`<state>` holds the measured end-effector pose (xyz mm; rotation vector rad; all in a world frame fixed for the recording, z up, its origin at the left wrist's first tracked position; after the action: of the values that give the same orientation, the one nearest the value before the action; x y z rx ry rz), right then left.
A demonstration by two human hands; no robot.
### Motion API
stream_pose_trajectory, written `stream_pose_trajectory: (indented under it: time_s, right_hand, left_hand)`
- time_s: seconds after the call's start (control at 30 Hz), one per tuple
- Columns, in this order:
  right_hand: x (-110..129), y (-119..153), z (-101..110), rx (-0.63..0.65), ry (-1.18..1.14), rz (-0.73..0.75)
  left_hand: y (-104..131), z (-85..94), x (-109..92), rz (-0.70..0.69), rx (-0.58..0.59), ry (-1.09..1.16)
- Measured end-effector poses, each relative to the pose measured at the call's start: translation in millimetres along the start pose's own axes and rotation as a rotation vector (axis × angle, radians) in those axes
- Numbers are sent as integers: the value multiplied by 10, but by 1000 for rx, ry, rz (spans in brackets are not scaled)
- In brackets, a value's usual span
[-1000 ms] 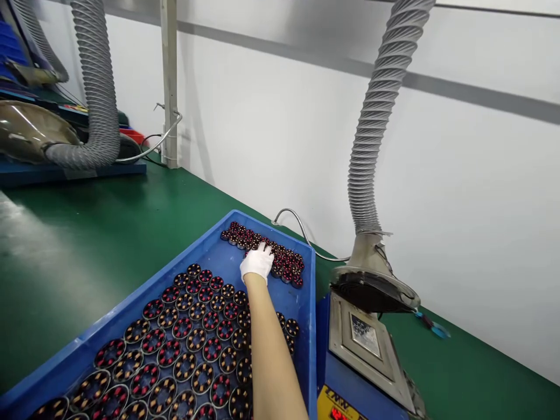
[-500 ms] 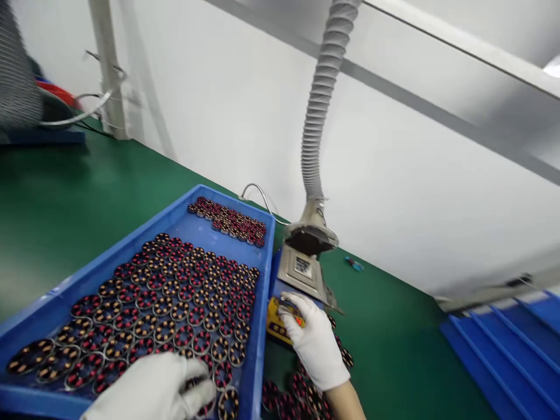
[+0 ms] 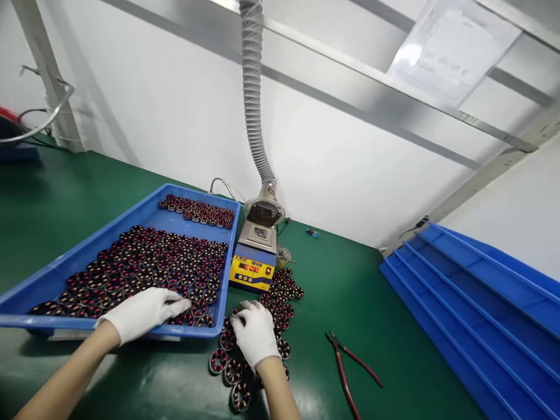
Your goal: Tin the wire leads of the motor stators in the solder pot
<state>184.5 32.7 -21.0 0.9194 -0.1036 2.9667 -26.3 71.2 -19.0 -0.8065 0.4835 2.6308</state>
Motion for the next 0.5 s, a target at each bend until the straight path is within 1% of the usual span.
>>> stream_pose_trajectory:
  time_s: [0.1, 0.17, 0.23, 0.27, 0.3, 0.33, 0.37, 0.4, 0.43, 0.47, 0.5]
  right_hand:
    - [61, -31, -4, -43, -62, -18]
    - [128, 14, 42, -85, -152, -13]
    - [203, 111, 85, -119, -281, 6]
    - [233, 173, 97, -126, -368, 23]
    - [250, 239, 105, -129, -463, 42]
    - [246, 307, 114, -131, -556, 59]
    - [216, 375, 132, -137, -641, 71]
    - [156, 442, 163, -150, -711, 75]
    - [67, 508, 210, -170, -762, 72]
    - [-55, 573, 277, -203, -804, 56]
    - [-202, 641, 360, -247, -842, 29]
  left_hand:
    - [49, 69, -34, -26, -61, -21]
    - [114, 135, -98, -28, -153, -38]
    - [210, 171, -278, -55, -291, -52]
    - [265, 153, -428, -98, -358, -58]
    - [322, 106, -625, -179, -423, -72]
    - [371, -1, -862, -302, -432, -92]
    - [430, -139, -1124, -466, -422, -124]
    - [550, -269, -1418, -712, -458, -188]
    - [658, -379, -1617, -861, -497, -213]
    - [696, -536, -1738, -915, -383, -209]
    - [740, -651, -1807, -935, -267, -162]
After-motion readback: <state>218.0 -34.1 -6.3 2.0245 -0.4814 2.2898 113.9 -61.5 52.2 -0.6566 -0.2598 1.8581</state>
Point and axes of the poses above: each hand's wrist, its own y-axis away from the middle knuckle, its own z-axis out of the back of the hand, x = y × z, the point moved 7 cm from there along -y, towards the middle knuckle, and after that the axes turned 4 degrees about -z, right-handed, at the moved point
